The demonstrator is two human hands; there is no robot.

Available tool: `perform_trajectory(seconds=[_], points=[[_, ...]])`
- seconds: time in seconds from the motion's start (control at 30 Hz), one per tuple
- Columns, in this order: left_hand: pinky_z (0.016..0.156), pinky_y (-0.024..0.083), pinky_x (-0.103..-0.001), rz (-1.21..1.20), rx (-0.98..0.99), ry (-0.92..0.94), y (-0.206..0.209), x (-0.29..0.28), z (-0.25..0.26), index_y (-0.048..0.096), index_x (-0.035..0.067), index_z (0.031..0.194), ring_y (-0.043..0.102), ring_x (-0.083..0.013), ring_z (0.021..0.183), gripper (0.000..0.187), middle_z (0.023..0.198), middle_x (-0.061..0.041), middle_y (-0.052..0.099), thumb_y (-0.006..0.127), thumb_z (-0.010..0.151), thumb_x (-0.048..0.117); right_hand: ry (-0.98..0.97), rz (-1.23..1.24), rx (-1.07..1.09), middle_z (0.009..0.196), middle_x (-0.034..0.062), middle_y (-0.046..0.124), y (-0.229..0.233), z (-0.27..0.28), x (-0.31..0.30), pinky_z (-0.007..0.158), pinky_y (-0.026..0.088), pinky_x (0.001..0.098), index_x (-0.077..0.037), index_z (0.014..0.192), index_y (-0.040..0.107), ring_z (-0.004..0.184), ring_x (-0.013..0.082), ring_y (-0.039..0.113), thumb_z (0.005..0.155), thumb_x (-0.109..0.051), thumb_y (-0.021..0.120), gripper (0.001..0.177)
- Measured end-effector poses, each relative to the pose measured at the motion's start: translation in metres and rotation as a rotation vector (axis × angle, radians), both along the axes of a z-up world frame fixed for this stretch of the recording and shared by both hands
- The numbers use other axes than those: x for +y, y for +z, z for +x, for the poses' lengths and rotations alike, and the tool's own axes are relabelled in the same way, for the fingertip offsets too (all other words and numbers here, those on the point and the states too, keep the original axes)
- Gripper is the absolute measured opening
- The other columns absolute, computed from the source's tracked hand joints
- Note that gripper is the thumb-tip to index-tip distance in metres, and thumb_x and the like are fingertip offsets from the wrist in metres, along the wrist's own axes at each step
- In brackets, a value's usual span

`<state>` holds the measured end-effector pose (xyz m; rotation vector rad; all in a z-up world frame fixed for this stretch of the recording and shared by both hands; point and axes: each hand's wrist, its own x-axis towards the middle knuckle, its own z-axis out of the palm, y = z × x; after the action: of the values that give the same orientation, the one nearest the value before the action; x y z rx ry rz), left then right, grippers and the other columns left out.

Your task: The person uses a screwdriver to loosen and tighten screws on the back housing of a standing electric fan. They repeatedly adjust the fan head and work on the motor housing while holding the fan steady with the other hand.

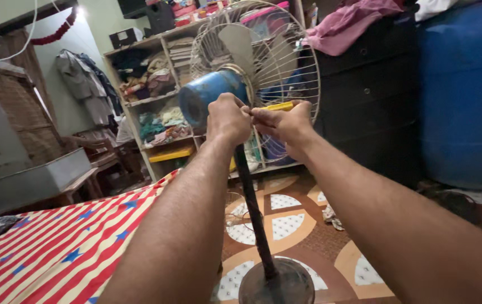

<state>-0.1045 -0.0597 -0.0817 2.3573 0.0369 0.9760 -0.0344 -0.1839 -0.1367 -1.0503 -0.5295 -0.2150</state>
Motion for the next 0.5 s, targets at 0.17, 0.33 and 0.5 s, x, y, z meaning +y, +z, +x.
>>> perform_trajectory(seconds=[0.17,0.33,0.5], points=[[0.09,0.056,-0.045,-0.014,-0.064,-0.04,-0.011,-0.006,0.017,0.078,0.013,0.103,0.071,-0.0341,0.105,0.018,0.107,-0.017,0.075,0.073,0.09,0.024,-0.059,0.064,0.048,0.091,0.0162,0.077,-0.005,-0.005,-0.019,0.068,0.066,0.0329,0.0,0.094,0.058,0.077,0.023,0.077,0.083,0.0,0.079,0.024],[0.09,0.057,-0.042,-0.035,-0.188,-0.092,-0.016,-0.005,0.043,0.08,0.01,0.093,0.074,-0.0321,0.099,0.012,0.101,-0.018,0.076,0.076,0.085,0.018,-0.178,0.099,0.051,0.085,0.0135,0.072,-0.003,-0.003,-0.027,0.067,0.067,0.0352,-0.01,0.087,0.043,0.077,0.0263,0.076,0.075,0.006,0.082,0.044],[0.087,0.057,-0.04,-0.073,-0.291,-0.084,-0.016,0.01,0.053,0.082,0.011,0.089,0.076,-0.0287,0.089,0.011,0.092,-0.015,0.078,0.08,0.081,0.019,-0.23,0.103,-0.005,0.078,0.0148,0.071,-0.007,0.004,-0.02,0.061,0.067,0.0373,-0.012,0.076,0.041,0.069,0.0252,0.076,0.074,0.004,0.083,0.045]])
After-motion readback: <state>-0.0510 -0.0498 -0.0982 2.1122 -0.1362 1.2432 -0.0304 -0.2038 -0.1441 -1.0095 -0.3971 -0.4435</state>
